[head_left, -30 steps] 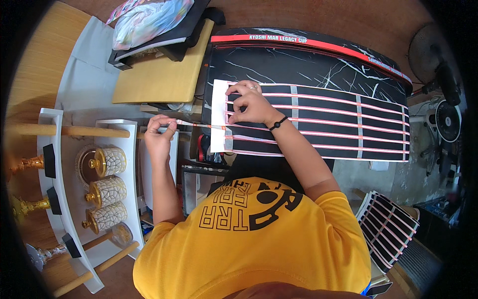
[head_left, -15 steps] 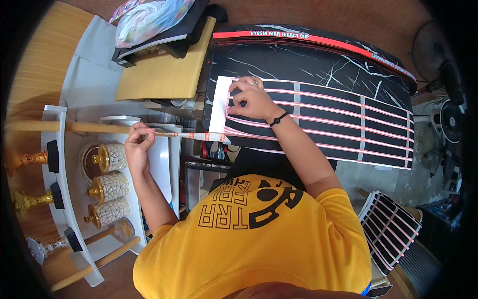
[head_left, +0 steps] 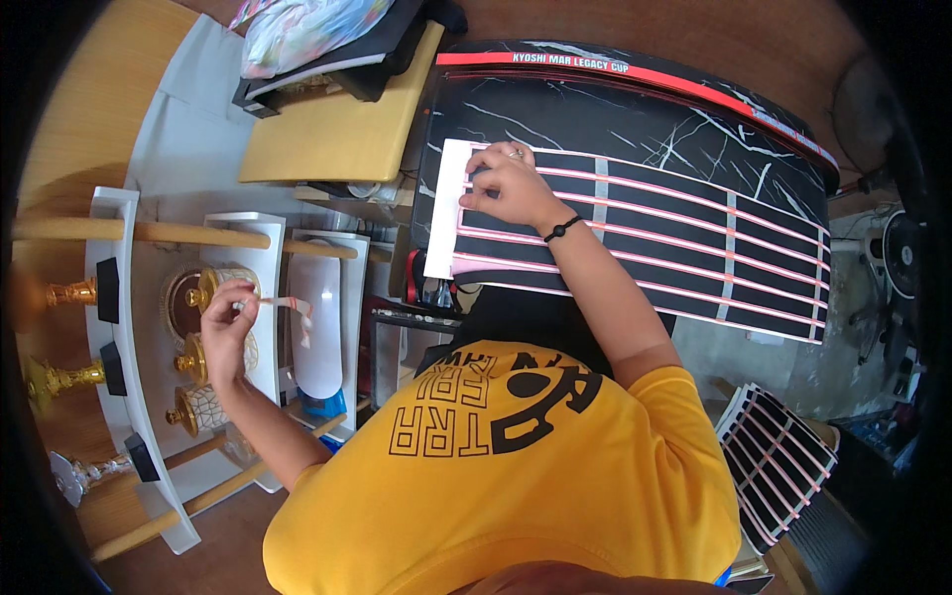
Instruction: The person applies a red grip tape to the handle of a table tennis racket, smoothing it along the length. Then the person places a rectangular racket frame with pink and white strings onto the table and adjusts the strings.
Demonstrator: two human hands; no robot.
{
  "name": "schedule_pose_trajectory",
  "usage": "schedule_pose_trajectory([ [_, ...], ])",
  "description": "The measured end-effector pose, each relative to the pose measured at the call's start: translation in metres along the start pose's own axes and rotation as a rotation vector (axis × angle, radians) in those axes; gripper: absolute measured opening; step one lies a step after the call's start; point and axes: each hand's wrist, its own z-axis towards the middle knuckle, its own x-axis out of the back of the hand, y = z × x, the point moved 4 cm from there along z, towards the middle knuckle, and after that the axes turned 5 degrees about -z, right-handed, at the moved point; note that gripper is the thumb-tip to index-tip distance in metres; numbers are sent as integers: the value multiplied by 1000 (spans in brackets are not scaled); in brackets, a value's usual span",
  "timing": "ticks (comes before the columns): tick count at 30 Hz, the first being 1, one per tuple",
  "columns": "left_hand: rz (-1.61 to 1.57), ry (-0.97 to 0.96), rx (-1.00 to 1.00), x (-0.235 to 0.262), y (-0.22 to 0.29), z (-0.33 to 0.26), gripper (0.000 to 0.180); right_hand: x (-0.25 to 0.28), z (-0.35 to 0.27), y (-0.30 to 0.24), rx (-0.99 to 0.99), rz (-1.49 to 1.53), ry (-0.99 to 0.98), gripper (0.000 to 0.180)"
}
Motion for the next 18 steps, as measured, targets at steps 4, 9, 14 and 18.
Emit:
schedule_pose_trajectory([
  [4, -18, 51, 76, -32, -6, 7, 17, -1, -1, 3, -13, 10, -36, 31],
  [9, 336, 8, -130, -56, 2, 31, 22, 1, 1, 2, -6, 21, 17, 32],
  [14, 470, -16, -110, -73, -25, 68, 24, -1, 2, 5, -15, 35, 27, 27],
  [18, 597, 46, -156, -115, -49, 108, 28, -1, 2, 5, 2, 17, 33, 23],
])
